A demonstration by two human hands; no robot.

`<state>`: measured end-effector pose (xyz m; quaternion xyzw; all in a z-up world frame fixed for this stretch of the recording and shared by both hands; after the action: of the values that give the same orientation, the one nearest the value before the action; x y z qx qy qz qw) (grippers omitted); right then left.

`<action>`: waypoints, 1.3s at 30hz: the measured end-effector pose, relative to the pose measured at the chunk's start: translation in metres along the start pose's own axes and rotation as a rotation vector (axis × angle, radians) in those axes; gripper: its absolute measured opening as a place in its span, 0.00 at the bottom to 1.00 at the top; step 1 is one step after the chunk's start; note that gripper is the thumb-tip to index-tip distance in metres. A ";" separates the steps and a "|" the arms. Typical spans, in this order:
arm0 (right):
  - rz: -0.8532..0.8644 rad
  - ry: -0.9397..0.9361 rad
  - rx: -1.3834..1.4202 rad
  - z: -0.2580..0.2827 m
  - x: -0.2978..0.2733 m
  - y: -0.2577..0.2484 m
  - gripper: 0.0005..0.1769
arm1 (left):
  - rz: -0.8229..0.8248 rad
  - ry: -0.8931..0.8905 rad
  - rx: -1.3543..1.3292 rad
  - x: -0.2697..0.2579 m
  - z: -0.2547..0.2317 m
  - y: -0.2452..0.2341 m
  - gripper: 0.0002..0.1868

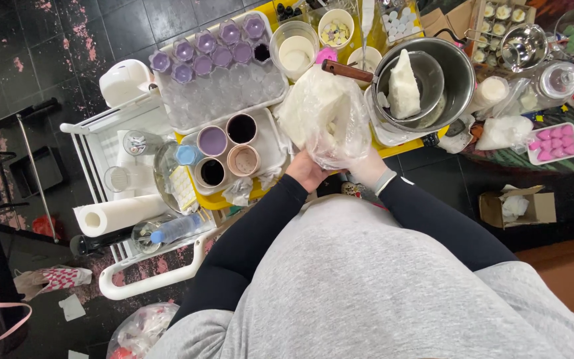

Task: The person stirs melted wax in a metal pot on a hot plate, then unwraps blocks of wax from plastic wrap and places pieces of wax into the pot to melt. They handle the wax pieces one at a time and wipe their hands with a tissue at the end.

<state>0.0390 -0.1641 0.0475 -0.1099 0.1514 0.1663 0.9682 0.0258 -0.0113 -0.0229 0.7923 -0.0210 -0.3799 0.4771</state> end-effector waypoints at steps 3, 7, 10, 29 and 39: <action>0.064 0.131 -0.137 0.005 0.002 -0.004 0.26 | -0.002 0.005 -0.034 0.007 0.002 -0.005 0.25; 0.078 -0.296 -0.266 0.012 0.007 -0.004 0.28 | -0.091 0.026 0.003 0.006 0.001 0.002 0.25; 0.093 -0.151 -0.069 0.007 0.010 -0.001 0.30 | -0.258 0.046 0.043 -0.001 -0.003 0.013 0.24; 0.092 -0.103 0.003 -0.033 0.029 -0.009 0.34 | -0.206 0.123 0.058 0.020 0.000 -0.007 0.26; 0.100 -0.401 -0.395 -0.039 0.044 -0.006 0.38 | -0.171 0.103 0.080 0.012 -0.004 0.005 0.35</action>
<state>0.0704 -0.1678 -0.0023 -0.2539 -0.0730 0.2587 0.9291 0.0388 -0.0160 -0.0252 0.8282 0.0561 -0.3768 0.4111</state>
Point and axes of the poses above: each hand's wrist, its own x-axis towards the middle knuckle, its own y-axis out of the palm, z = x × y, the point moved 3 cm from there along x, towards the middle knuckle, and after that the axes turned 6 degrees about -x, right-handed, at the moved point
